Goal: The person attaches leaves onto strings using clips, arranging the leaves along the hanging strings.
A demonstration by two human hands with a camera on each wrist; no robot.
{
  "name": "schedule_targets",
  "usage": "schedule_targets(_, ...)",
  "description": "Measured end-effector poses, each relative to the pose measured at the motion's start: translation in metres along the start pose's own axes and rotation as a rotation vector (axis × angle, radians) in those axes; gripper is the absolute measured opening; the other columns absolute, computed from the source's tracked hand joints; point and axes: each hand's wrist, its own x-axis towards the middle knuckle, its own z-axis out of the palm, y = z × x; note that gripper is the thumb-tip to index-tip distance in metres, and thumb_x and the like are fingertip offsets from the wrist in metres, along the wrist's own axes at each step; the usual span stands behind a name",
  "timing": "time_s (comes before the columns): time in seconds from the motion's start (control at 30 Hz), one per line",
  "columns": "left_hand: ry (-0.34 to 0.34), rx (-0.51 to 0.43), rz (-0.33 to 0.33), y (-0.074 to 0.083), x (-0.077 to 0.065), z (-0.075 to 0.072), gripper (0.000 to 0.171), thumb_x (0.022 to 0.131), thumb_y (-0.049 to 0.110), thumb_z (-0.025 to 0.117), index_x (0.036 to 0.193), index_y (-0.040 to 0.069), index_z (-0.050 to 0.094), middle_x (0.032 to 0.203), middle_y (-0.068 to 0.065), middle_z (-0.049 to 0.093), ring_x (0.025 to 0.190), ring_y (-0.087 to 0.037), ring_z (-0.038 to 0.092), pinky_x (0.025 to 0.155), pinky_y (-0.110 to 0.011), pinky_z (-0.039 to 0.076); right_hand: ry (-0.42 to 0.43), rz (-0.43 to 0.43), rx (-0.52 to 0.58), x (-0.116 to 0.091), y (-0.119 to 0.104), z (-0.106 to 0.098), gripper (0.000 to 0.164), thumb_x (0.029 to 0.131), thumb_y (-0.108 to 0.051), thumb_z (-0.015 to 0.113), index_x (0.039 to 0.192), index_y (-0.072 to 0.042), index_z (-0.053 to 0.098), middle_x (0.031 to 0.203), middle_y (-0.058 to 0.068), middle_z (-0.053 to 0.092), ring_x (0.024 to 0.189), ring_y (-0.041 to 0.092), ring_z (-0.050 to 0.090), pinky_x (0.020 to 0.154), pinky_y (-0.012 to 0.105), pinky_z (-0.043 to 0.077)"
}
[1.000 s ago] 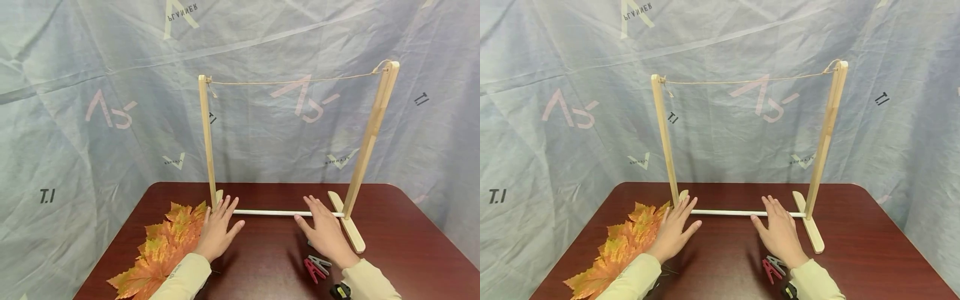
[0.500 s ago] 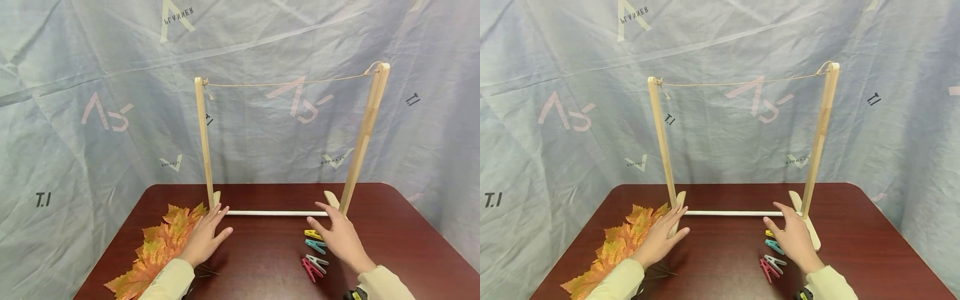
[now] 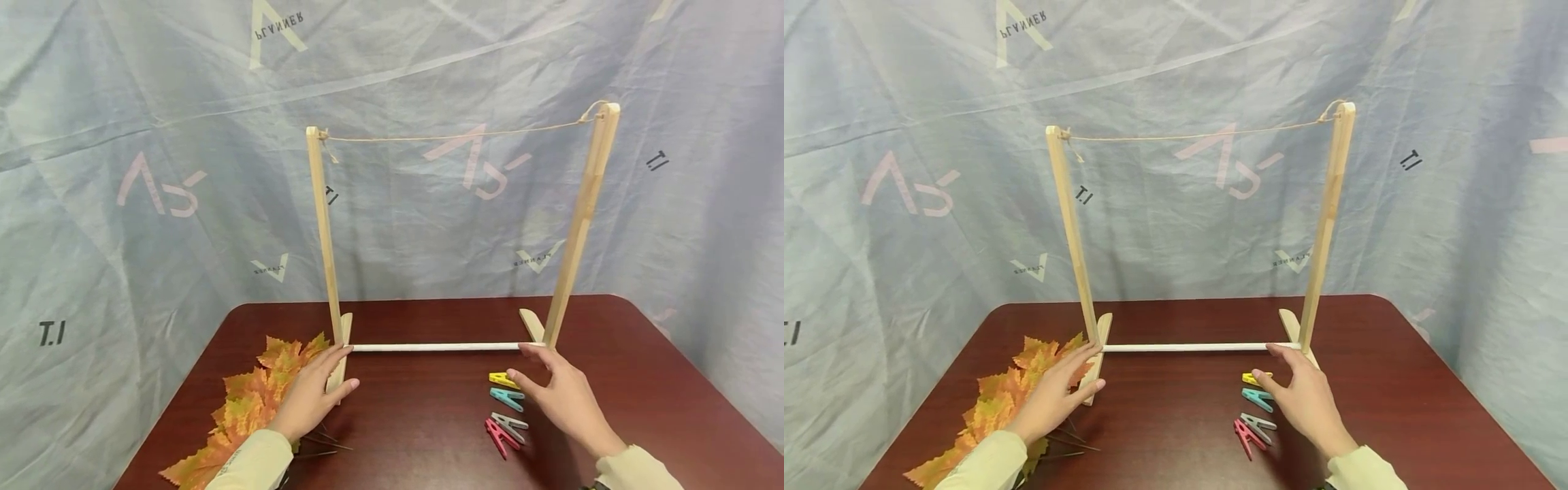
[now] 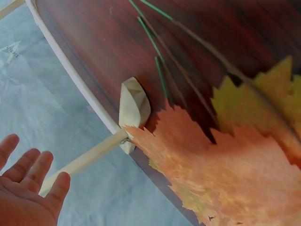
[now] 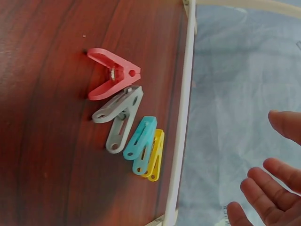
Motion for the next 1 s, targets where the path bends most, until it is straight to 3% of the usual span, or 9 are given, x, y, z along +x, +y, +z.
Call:
schedule_targets(0.17, 0.003, 0.007, -0.001, -0.004, -0.004, -0.003, 0.053, 0.098, 0.036, 0.070, 0.146, 0.019, 0.057, 0.148, -0.012, 0.053, 0.133, -0.036, 0.053, 0.104, -0.058, 0.043, 0.006, -0.001, 0.018, -0.006, 0.001, 0.001, 0.048, 0.089, -0.030, 0.081, 0.128, -0.007, 0.068, 0.119, 0.012, 0.071, 0.109, 0.037, 0.065, 0.084, 0.052, 0.051)
schedule_targets(0.33, -0.012, 0.006, -0.023, -0.006, -0.008, -0.005, 0.046, 0.097, 0.035, 0.071, 0.139, 0.019, 0.064, 0.144, -0.009, 0.058, 0.131, -0.033, 0.056, 0.103, -0.055, 0.045, -0.007, 0.017, 0.077, -0.011, 0.002, 0.003, 0.039, 0.087, -0.024, 0.083, 0.121, -0.009, 0.071, 0.107, 0.006, 0.073, 0.088, 0.019, 0.070, 0.075, 0.035, 0.054)
schedule_targets(0.47, -0.026, -0.006, -0.048, -0.006, -0.010, -0.008, 0.040, 0.096, 0.038, 0.071, 0.132, 0.019, 0.069, 0.137, -0.007, 0.063, 0.126, -0.031, 0.060, 0.100, -0.053, 0.048, -0.039, 0.029, 0.129, -0.017, 0.005, 0.004, 0.035, 0.087, -0.022, 0.083, 0.117, -0.009, 0.072, 0.101, 0.003, 0.073, 0.080, 0.009, 0.070, 0.071, 0.027, 0.054)
schedule_targets(0.6, -0.037, -0.015, -0.088, -0.007, -0.011, -0.013, 0.037, 0.096, 0.040, 0.070, 0.128, 0.021, 0.071, 0.132, -0.005, 0.067, 0.120, -0.029, 0.063, 0.097, -0.053, 0.050, -0.060, 0.027, 0.162, -0.022, 0.008, 0.006, 0.033, 0.085, -0.019, 0.084, 0.114, -0.007, 0.073, 0.098, 0.003, 0.073, 0.079, 0.008, 0.069, 0.069, 0.025, 0.054)
schedule_targets(0.8, -0.072, -0.044, -0.142, -0.012, -0.016, -0.020, 0.029, 0.095, 0.030, 0.074, 0.122, 0.020, 0.074, 0.118, 0.001, 0.072, 0.109, -0.025, 0.067, 0.091, -0.051, 0.053, -0.075, 0.015, 0.170, -0.029, 0.013, 0.008, 0.031, 0.085, -0.018, 0.084, 0.112, -0.007, 0.073, 0.096, 0.000, 0.073, 0.078, 0.006, 0.068, 0.069, 0.025, 0.055)
schedule_targets(1.0, -0.158, -0.035, -0.110, -0.021, -0.023, -0.024, 0.029, 0.092, 0.031, 0.076, 0.116, 0.015, 0.075, 0.107, 0.003, 0.075, 0.095, -0.020, 0.070, 0.080, -0.044, 0.056, -0.113, -0.003, 0.177, -0.037, 0.018, 0.011, 0.028, 0.085, -0.019, 0.084, 0.109, -0.010, 0.074, 0.093, -0.005, 0.071, 0.081, 0.005, 0.068, 0.071, 0.026, 0.055)
